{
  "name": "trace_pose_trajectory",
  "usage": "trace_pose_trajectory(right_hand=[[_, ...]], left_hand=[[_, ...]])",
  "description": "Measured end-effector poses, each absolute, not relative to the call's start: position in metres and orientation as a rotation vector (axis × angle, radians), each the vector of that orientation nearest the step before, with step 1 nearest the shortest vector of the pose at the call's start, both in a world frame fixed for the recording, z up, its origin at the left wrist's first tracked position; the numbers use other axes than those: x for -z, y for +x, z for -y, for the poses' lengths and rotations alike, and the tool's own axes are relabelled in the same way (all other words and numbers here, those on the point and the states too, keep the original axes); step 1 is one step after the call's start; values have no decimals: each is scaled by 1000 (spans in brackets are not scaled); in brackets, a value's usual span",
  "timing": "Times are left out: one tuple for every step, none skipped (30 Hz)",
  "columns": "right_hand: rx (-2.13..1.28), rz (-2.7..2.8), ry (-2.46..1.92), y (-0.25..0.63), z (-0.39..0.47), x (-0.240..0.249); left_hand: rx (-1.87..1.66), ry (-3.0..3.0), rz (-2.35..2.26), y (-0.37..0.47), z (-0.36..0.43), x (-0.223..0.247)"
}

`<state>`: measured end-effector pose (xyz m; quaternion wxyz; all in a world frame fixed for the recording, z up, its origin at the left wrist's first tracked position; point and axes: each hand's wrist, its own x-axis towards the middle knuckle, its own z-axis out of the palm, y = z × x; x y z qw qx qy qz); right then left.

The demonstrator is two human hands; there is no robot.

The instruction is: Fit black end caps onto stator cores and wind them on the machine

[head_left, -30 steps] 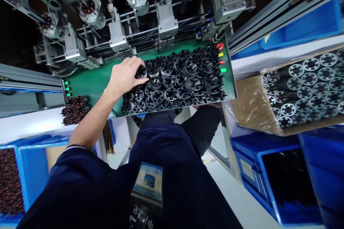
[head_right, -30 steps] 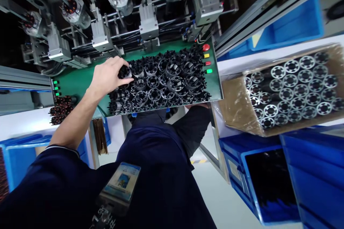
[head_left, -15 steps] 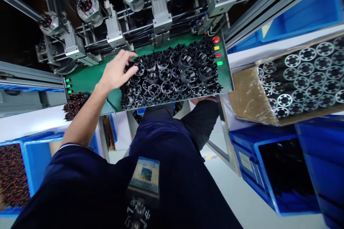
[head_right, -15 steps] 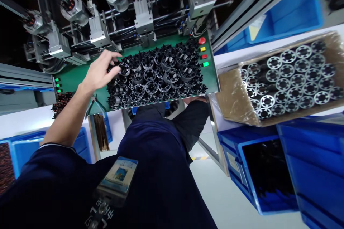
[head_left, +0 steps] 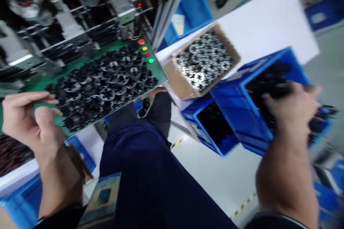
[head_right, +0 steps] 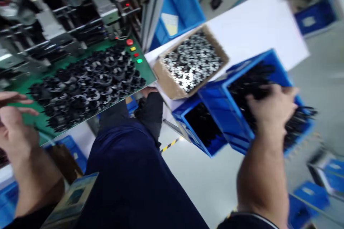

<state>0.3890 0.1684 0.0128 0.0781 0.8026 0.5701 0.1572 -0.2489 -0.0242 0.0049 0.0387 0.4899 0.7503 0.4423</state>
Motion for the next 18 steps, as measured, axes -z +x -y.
trace_pose_trajectory(right_hand=[[-394, -1624, 2460, 405, -167, -19], [-298, -1575, 2514, 417, -166, -23], [-206, -1559, 2559, 426, -166, -24], [-138, -1580, 2587, 432, -166, -23], [-95, -1623, 2600, 436, -166, -21], [-63, -1667, 2607, 440, -165, -19], [-34, -1709, 2614, 443, -165, -16], [-3, -1752, 2627, 446, -163, -13], [25, -1797, 2643, 449, -162, -11], [44, -1838, 2662, 451, -159, -9], [55, -1874, 2687, 453, -157, -7], [59, -1907, 2713, 455, -154, -6], [58, -1940, 2740, 457, -150, -5], [53, -1973, 2769, 458, -147, -5], [46, -2005, 2798, 459, -144, -5], [39, -2035, 2829, 460, -140, -6], [33, -2064, 2859, 460, -136, -7], [35, -2089, 2888, 461, -131, -7]], left_hand=[[-1405, 1508, -2221, -227, 13, -5], [-1405, 1550, -2108, -205, -2, -4], [-1405, 1620, -1969, -184, -20, -4], [-1382, 1699, -1812, -163, -40, -4], [-1342, 1774, -1651, -143, -63, -3], [-1288, 1846, -1505, -123, -87, -2], [-1217, 1905, -1387, -102, -111, -1], [-1126, 1960, -1295, -81, -135, 3], [-987, 2025, -1227, -59, -158, 8], [-848, 2096, -1174, -37, -179, 14], [-695, 2169, -1139, -14, -198, 22], [-524, 2245, -1125, 9, -215, 31], [-353, 2298, -1134, 31, -230, 40], [-208, 2332, -1139, 52, -242, 49], [-108, 2348, -1144, 71, -252, 57], [-32, 2351, -1147, 87, -260, 64], [18, 2349, -1147, 101, -267, 71], [54, 2342, -1148, 112, -273, 76]])
